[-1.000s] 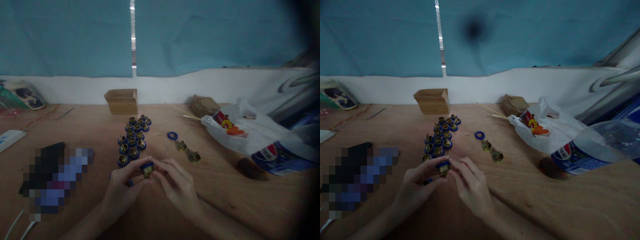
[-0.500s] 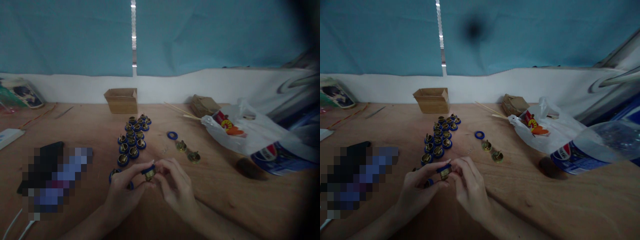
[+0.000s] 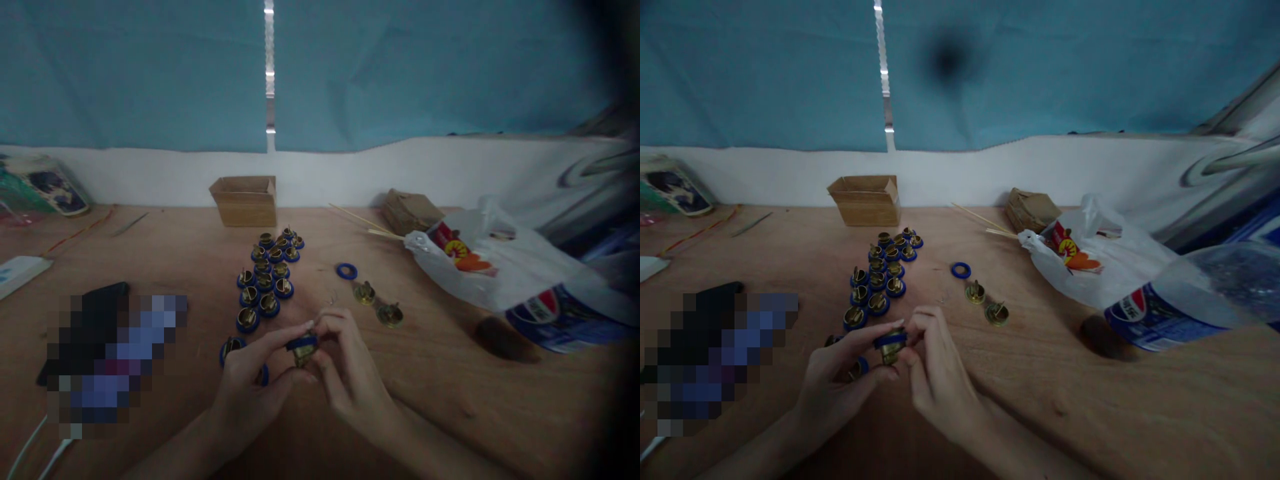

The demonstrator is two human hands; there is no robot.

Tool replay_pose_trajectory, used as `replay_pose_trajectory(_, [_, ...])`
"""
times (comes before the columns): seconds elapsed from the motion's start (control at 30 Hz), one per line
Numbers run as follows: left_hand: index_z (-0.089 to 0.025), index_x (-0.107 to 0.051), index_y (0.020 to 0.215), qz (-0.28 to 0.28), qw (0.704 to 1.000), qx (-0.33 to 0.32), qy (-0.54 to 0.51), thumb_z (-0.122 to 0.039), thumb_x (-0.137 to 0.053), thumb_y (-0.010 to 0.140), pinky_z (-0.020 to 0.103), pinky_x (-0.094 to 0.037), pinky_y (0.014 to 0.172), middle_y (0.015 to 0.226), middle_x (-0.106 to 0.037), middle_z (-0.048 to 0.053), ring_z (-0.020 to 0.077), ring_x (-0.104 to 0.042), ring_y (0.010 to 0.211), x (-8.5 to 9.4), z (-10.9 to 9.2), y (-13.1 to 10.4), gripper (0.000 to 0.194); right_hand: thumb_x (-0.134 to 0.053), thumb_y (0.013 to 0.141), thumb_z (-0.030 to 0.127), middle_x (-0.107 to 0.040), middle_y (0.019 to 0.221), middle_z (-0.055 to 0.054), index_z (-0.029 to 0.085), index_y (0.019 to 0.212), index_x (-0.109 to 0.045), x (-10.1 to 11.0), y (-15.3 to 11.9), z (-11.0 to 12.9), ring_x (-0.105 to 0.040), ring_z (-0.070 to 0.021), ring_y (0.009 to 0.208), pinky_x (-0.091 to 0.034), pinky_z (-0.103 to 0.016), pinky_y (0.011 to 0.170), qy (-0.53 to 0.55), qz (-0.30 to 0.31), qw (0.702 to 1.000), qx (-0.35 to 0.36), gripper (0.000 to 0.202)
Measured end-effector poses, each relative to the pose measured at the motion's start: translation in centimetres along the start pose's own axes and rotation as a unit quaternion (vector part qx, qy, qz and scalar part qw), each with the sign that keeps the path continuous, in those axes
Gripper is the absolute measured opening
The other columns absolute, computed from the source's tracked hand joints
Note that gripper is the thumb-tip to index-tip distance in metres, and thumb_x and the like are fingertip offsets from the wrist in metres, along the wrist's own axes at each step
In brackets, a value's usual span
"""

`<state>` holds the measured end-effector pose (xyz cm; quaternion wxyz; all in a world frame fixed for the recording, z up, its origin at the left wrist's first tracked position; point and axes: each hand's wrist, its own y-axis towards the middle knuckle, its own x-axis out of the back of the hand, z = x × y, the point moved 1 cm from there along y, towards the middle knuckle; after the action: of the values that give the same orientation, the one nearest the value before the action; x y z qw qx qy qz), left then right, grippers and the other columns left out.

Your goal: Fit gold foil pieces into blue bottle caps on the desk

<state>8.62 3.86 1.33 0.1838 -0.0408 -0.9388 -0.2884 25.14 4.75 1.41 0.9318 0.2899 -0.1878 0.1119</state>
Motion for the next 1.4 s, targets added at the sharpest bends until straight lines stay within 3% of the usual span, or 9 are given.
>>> replay_pose_trajectory(0.13, [-0.024,-0.052,0.127,-0.01,1.0,-0.024,-0.012,-0.004,-0.07,0.077,0.027,-0.054,0.097,0.121,-0.069,0.006,0.0186,-0.065,0.112,-0.3,0.4,-0.4,0.057,-0.04,0.085,0.001,-0.043,0.106,-0.007,0.021,0.1,-0.04,0.3,0.2,-0.1,-0.05,-0.0196,0.095,-0.046,-0.036,0.082,-0.028,0.032,0.999,0.029,0.025])
replay_pose_trajectory(0.33, [-0.02,-0.057,0.107,-0.021,0.994,-0.095,0.039,-0.004,-0.06,0.084,0.031,-0.054,0.097,0.121,-0.068,0.011,0.0194,-0.064,0.114,-0.1,0.2,-0.2,0.028,-0.04,0.086,-0.002,-0.048,0.112,-0.008,0.022,0.104,-0.042,0.5,0.0,0.0,-0.051,-0.0189,0.105,-0.047,-0.034,0.089,-0.039,0.016,0.996,0.074,0.029])
replay_pose_trajectory(0.5, [-0.021,-0.054,0.106,-0.037,0.993,-0.056,0.098,-0.006,-0.054,0.088,0.027,-0.058,0.089,0.119,-0.07,0.01,0.018,-0.069,0.105,-0.1,0.7,-0.5,0.024,-0.05,0.088,0.002,-0.051,0.107,-0.006,0.021,0.108,-0.046,0.5,-0.2,0.2,-0.055,-0.0183,0.102,-0.049,-0.031,0.088,-0.076,-0.007,0.994,0.082,0.027])
replay_pose_trajectory(0.67, [-0.022,-0.044,0.105,-0.02,0.997,0.014,0.076,-0.008,-0.052,0.088,0.025,-0.062,0.078,0.116,-0.071,0.012,0.0199,-0.071,0.1,-0.4,1.1,-0.6,0.023,-0.059,0.087,0.006,-0.053,0.108,-0.007,0.02,0.111,-0.048,0.7,-0.1,0.4,-0.055,-0.0193,0.102,-0.05,-0.032,0.089,-0.088,-0.012,0.994,0.071,0.03])
replay_pose_trajectory(0.9, [-0.024,-0.04,0.099,0.014,0.997,0.042,0.07,-0.004,-0.047,0.083,0.021,-0.062,0.062,0.092,-0.077,0.006,0.0188,-0.076,0.082,-0.2,0.5,-0.2,0.027,-0.054,0.089,0.008,-0.056,0.104,-0.005,0.022,0.108,-0.045,0.2,0.0,0.0,-0.057,-0.0183,0.097,-0.049,-0.033,0.084,-0.032,0.007,0.999,0.007,0.026])
replay_pose_trajectory(1.13, [-0.023,-0.043,0.099,0.004,0.994,0.008,0.11,-0.009,-0.052,0.086,0.017,-0.055,0.051,0.073,-0.07,-0.002,0.0118,-0.069,0.054,-0.3,0.5,-0.4,0.022,-0.046,0.087,0.005,-0.053,0.098,-0.004,0.022,0.103,-0.043,0.2,-0.2,-0.6,-0.056,-0.0177,0.089,-0.048,-0.032,0.077,-0.032,0.016,0.999,-0.009,0.023])
replay_pose_trajectory(1.4, [-0.02,-0.051,0.099,-0.024,0.982,-0.036,0.186,-0.014,-0.056,0.086,0.026,-0.055,0.063,0.082,-0.063,0.002,0.0155,-0.065,0.07,-0.1,1.4,-0.4,0.015,-0.046,0.087,0.006,-0.05,0.096,-0.005,0.021,0.1,-0.043,0.4,-0.1,-0.3,-0.054,-0.0186,0.087,-0.047,-0.033,0.074,-0.058,0.021,0.998,-0.002,0.02])
